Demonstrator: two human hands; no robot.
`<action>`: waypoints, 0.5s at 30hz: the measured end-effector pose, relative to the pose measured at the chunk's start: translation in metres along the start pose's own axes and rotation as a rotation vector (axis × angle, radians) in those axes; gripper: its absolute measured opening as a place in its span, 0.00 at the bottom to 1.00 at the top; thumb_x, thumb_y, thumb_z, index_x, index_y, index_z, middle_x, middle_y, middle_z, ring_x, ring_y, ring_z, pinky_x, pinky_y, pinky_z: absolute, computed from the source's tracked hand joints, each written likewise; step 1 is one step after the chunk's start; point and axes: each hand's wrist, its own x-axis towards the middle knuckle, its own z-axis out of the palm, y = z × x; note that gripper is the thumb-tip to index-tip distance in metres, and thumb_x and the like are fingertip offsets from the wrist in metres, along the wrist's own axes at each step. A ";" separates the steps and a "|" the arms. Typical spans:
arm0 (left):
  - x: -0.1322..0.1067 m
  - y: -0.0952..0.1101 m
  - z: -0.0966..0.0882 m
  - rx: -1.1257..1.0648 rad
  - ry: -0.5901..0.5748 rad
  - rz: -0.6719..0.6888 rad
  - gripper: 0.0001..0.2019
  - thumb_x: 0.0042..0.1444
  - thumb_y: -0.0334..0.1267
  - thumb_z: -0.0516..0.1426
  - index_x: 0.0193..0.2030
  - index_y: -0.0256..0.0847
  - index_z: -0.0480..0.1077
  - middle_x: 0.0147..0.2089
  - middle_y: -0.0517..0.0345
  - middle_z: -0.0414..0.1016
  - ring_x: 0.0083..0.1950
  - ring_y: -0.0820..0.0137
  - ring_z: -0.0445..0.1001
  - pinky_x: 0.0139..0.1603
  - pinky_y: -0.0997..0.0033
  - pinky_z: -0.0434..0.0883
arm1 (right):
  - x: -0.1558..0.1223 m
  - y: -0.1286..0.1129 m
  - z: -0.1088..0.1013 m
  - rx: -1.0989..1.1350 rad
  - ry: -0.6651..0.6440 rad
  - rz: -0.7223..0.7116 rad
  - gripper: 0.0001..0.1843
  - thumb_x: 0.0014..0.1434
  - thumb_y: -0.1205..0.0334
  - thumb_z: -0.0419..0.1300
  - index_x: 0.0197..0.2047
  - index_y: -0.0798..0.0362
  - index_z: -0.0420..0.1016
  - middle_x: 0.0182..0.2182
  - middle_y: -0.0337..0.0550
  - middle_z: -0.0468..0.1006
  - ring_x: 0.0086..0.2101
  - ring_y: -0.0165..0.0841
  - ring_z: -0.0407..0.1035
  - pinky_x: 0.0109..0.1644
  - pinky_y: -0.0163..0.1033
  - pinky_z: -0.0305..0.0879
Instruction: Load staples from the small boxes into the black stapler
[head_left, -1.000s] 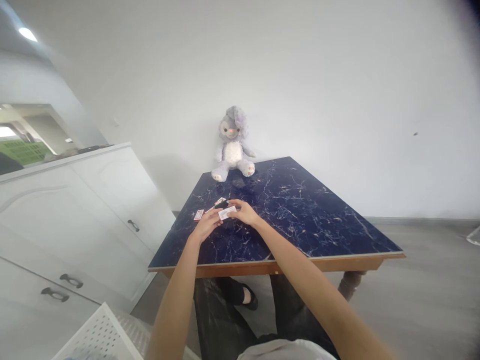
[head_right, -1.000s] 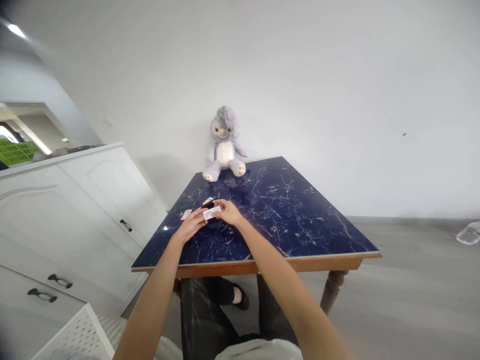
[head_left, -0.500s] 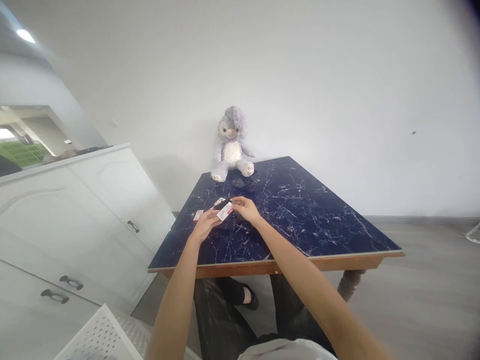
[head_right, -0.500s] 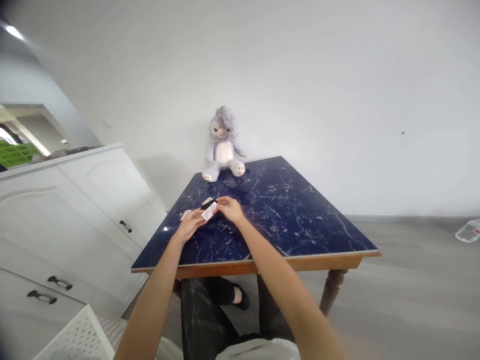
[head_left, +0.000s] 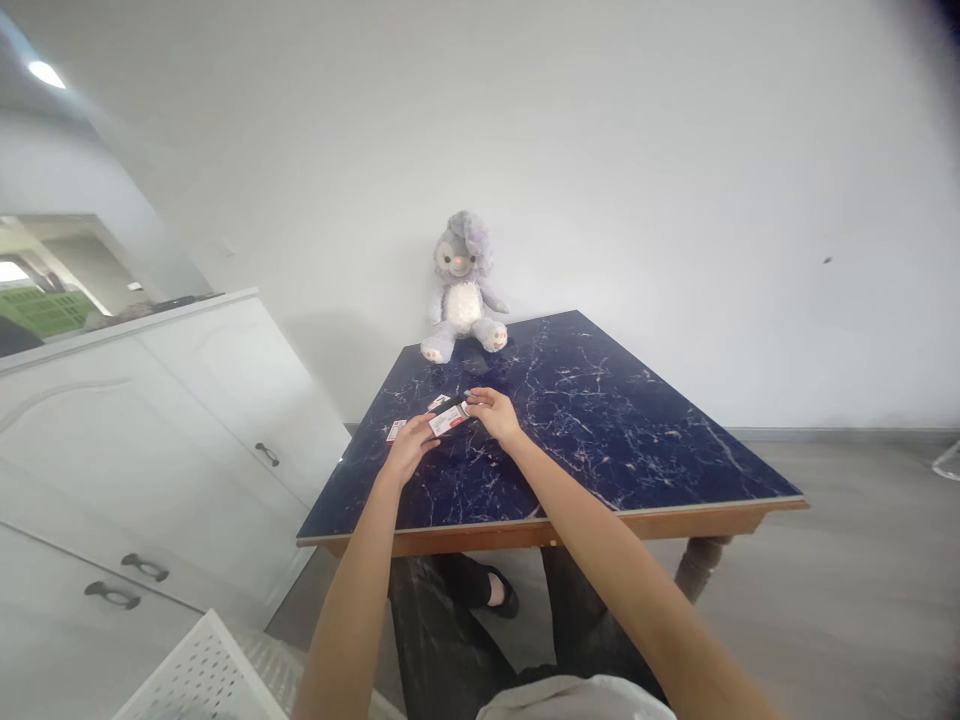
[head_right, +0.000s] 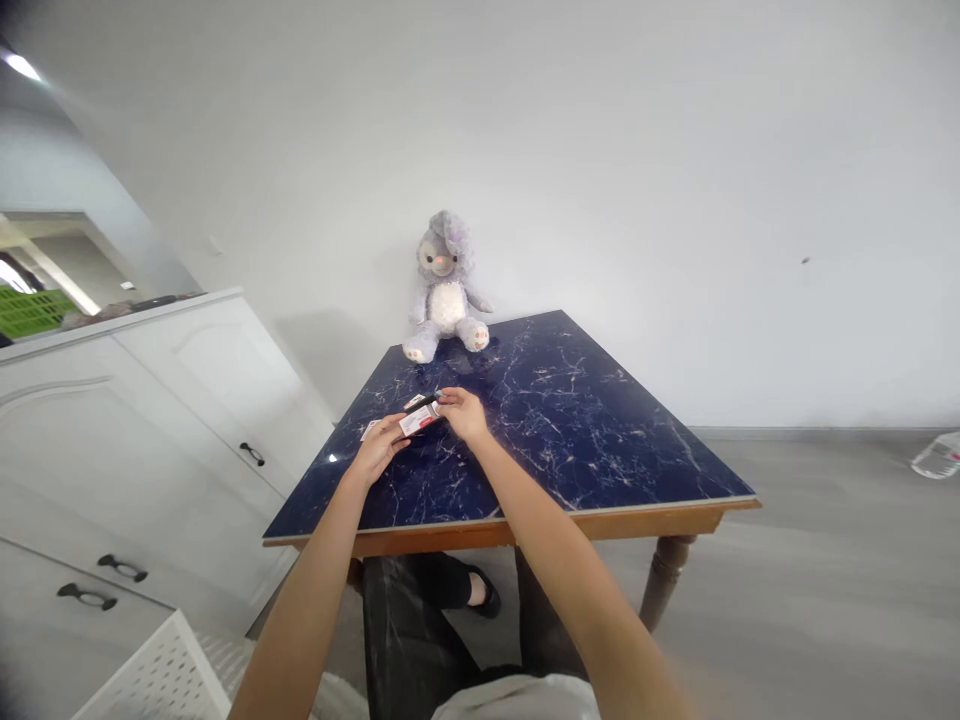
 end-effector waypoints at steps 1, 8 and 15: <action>0.001 0.000 -0.001 0.001 0.013 -0.002 0.19 0.47 0.38 0.69 0.47 0.39 0.75 0.47 0.49 0.80 0.43 0.68 0.78 0.39 0.73 0.76 | 0.000 0.001 0.000 -0.008 0.004 -0.006 0.21 0.45 0.67 0.66 0.45 0.55 0.75 0.42 0.46 0.82 0.44 0.36 0.77 0.51 0.42 0.73; 0.002 0.001 0.001 -0.023 0.118 0.021 0.18 0.45 0.37 0.68 0.45 0.39 0.77 0.43 0.50 0.81 0.40 0.70 0.78 0.37 0.74 0.74 | -0.003 -0.004 0.000 -0.135 0.039 -0.061 0.18 0.48 0.63 0.66 0.45 0.53 0.75 0.42 0.45 0.82 0.42 0.35 0.77 0.49 0.41 0.73; 0.005 0.001 -0.003 0.046 0.272 0.121 0.15 0.46 0.39 0.65 0.42 0.38 0.77 0.41 0.51 0.80 0.39 0.68 0.78 0.34 0.73 0.73 | -0.020 -0.025 -0.003 -0.459 0.119 -0.309 0.09 0.62 0.58 0.56 0.43 0.49 0.74 0.37 0.41 0.82 0.36 0.33 0.75 0.47 0.38 0.70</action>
